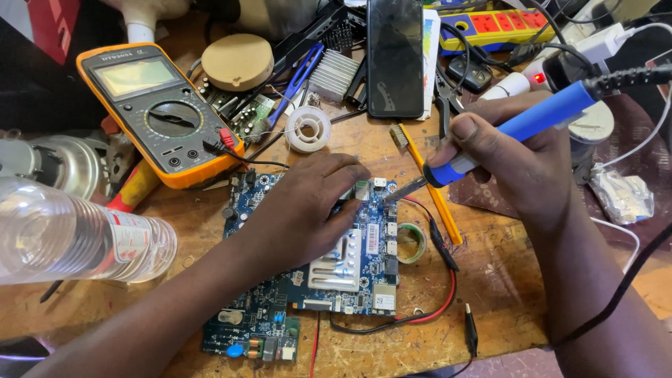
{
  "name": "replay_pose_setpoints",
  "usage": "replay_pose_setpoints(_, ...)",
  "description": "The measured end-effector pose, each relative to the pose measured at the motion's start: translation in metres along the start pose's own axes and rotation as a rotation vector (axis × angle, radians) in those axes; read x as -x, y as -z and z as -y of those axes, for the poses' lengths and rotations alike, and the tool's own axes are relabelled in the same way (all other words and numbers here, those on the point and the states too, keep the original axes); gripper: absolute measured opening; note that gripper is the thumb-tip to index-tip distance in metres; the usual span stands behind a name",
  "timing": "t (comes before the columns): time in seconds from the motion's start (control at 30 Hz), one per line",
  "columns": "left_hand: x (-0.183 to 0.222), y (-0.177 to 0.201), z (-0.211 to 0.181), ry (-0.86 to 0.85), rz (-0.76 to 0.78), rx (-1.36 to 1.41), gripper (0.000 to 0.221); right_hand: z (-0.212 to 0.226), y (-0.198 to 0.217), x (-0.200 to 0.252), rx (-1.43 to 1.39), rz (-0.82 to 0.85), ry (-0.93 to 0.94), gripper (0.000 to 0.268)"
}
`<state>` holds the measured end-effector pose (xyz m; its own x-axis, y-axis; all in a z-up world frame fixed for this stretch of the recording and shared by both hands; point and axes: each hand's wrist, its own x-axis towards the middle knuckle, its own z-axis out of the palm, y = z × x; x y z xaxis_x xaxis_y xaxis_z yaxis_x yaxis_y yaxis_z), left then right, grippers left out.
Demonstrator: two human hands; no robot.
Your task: Soldering components onto a motherboard and inspecting the board on a repair bench.
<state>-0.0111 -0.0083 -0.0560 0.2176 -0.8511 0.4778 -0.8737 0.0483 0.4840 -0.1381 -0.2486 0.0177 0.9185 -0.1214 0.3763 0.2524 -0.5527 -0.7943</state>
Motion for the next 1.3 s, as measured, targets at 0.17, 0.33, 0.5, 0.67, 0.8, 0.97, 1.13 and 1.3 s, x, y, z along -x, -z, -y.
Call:
replay_pose_setpoints(0.17,0.0,0.0,0.0,0.002,0.004,0.002,0.035,0.0,-0.002,-0.001,0.002,0.007,0.02,0.038)
replay_pose_setpoints(0.33,-0.001,0.001,0.0,0.004,0.004,0.011,0.035,-0.002,-0.002,0.0,0.008,0.005,0.025,0.038)
replay_pose_setpoints(0.5,-0.002,0.001,-0.001,0.006,0.001,0.029,0.032,-0.001,0.001,0.011,-0.101,-0.241,-0.086,0.032)
replay_pose_setpoints(0.67,-0.004,-0.003,-0.004,-0.019,0.006,-0.08,0.034,-0.005,0.023,-0.005,-0.215,-0.518,-0.113,0.031)
replay_pose_setpoints(0.8,-0.002,-0.003,0.003,0.083,0.005,-0.166,0.036,-0.008,0.049,-0.004,-0.224,-0.623,0.034,0.034)
replay_pose_setpoints(0.97,-0.003,-0.002,0.019,0.064,-0.044,-0.194,0.032,-0.012,0.082,0.014,-0.567,-0.916,0.095,0.027)
replay_pose_setpoints(1.13,-0.001,0.0,0.015,0.118,-0.022,-0.174,0.036,0.007,0.077,0.067,-0.657,-0.961,0.058,0.031)
replay_pose_setpoints(1.3,0.002,-0.007,0.032,0.111,-0.027,-0.245,0.037,-0.011,0.055,0.101,-0.147,-1.017,-0.196,0.03)
